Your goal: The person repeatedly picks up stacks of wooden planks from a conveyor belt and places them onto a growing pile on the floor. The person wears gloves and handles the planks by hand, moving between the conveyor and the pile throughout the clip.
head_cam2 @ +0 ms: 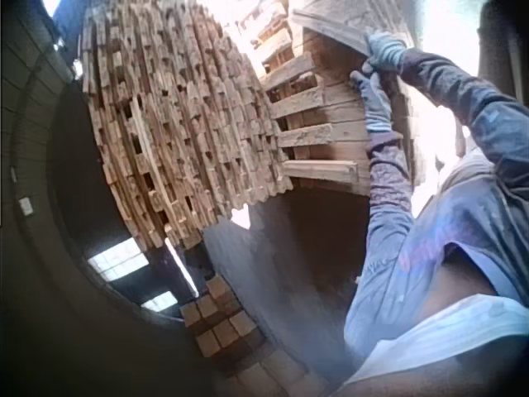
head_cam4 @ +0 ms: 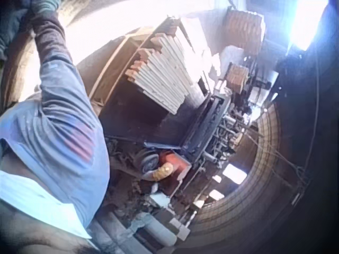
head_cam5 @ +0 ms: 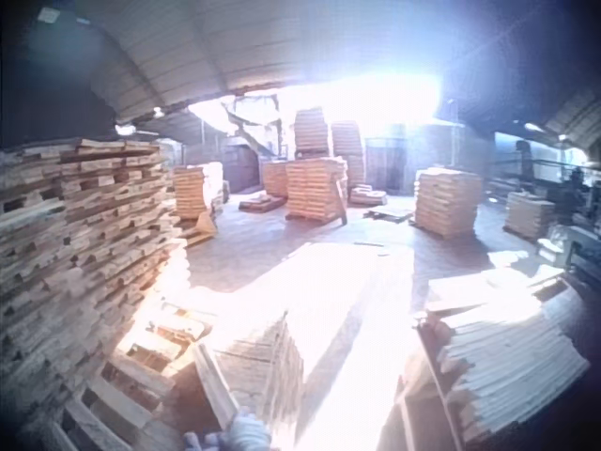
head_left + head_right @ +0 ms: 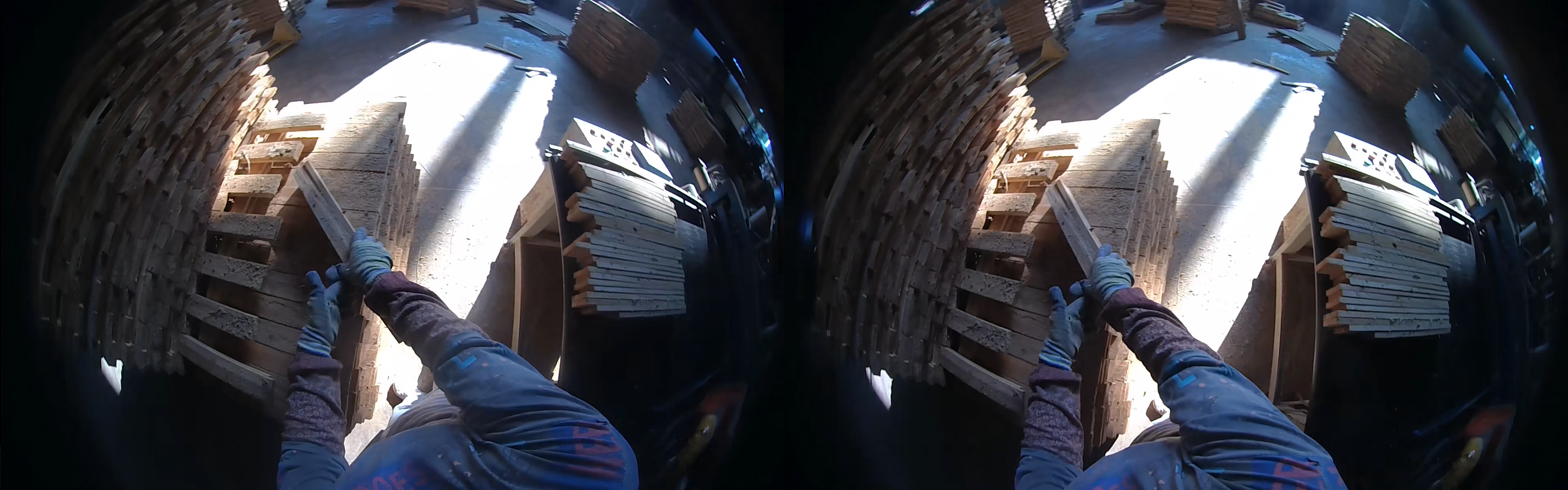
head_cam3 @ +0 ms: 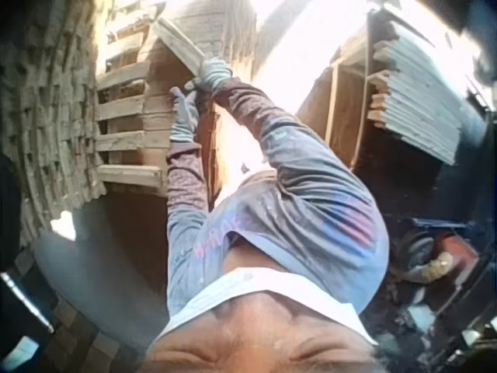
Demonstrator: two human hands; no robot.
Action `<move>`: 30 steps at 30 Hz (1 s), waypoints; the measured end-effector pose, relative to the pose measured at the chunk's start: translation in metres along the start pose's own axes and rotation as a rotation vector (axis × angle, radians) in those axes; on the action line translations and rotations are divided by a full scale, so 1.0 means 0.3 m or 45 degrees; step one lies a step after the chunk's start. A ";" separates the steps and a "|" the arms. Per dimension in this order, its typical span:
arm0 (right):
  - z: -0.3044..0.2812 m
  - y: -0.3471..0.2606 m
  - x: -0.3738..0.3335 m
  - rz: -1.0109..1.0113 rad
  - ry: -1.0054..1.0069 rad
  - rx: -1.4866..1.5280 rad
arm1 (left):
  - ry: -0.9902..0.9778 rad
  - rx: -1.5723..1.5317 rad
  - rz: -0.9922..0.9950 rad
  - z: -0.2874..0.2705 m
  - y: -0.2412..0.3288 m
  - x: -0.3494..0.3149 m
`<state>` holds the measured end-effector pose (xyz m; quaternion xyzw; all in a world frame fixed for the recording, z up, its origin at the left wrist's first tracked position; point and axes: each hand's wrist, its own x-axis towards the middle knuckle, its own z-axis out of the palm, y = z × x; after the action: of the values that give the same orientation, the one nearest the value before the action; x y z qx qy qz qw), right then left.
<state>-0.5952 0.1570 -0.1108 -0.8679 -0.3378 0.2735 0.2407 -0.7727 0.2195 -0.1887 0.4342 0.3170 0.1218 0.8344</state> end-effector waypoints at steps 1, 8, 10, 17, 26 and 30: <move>-0.029 0.016 0.009 -0.025 -0.010 0.122 | 0.149 0.161 0.036 -0.063 -0.020 -0.025; -0.476 0.640 -0.491 -0.153 0.405 1.254 | 1.107 1.069 0.594 -0.572 0.195 -0.562; -0.621 0.881 -0.756 0.025 0.868 0.864 | 1.415 0.938 0.568 -0.863 0.168 -0.738; -0.846 1.521 -1.434 1.274 2.129 0.134 | 0.980 0.410 0.405 -0.596 0.089 -0.863; -0.951 2.132 -1.260 0.825 1.678 1.054 | 1.982 0.340 0.204 -0.923 -0.117 -0.704; -1.240 1.948 -0.946 0.691 1.663 -0.386 | 2.060 1.038 0.172 -0.568 -0.240 -0.646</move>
<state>-0.2688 -0.5167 -0.1012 -0.9313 0.0682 -0.3007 0.1941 -1.0350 0.1942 -0.2362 0.4954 0.7985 0.3165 0.1298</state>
